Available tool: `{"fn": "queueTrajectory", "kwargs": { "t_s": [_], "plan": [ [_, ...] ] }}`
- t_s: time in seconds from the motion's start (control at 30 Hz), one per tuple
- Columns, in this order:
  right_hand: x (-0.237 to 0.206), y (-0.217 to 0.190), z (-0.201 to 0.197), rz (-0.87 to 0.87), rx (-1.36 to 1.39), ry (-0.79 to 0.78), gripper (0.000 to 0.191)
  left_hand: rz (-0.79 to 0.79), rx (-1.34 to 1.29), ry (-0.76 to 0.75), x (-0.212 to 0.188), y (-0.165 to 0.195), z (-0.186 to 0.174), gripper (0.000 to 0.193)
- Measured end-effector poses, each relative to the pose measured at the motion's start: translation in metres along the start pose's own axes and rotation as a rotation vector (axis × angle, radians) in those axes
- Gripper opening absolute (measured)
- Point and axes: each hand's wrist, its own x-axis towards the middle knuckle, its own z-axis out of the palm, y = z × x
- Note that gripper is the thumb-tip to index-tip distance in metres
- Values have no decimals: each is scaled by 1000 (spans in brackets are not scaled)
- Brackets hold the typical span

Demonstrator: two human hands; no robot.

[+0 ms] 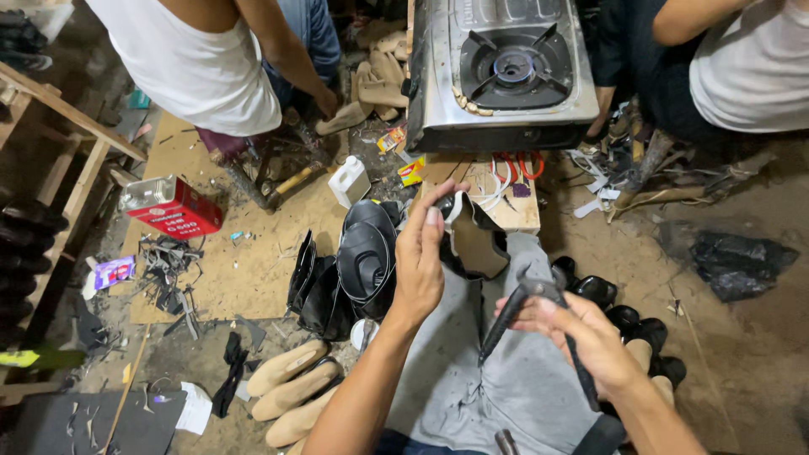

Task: The person assembles a black shoe by attaching a wooden insole to the upper using a heated gas stove and a hammer. They repeatedly heat the shoe upper, fit the insole, and hammer the edges to secure the bond.

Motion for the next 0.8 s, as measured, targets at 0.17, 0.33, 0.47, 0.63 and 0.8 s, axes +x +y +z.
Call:
{"fn": "queueTrajectory", "kwargs": {
  "t_s": [0.17,0.33,0.47,0.63,0.8],
  "plan": [
    [5,-38,12,-35,153,-206,20,-41,-53,-54,-7,14,3,46],
    [10,-61,31,-220,-710,-131,29,-71,8,-63,-17,19,6,43],
    [7,-72,40,-141,-650,-185,26,-48,19,-82,-24,18,11,42],
    [3,-87,41,115,-268,-147,32,-18,48,-117,-27,23,20,42],
    [-18,-119,36,-134,-989,-152,32,107,83,-166,-27,30,29,39]
  ]
}}
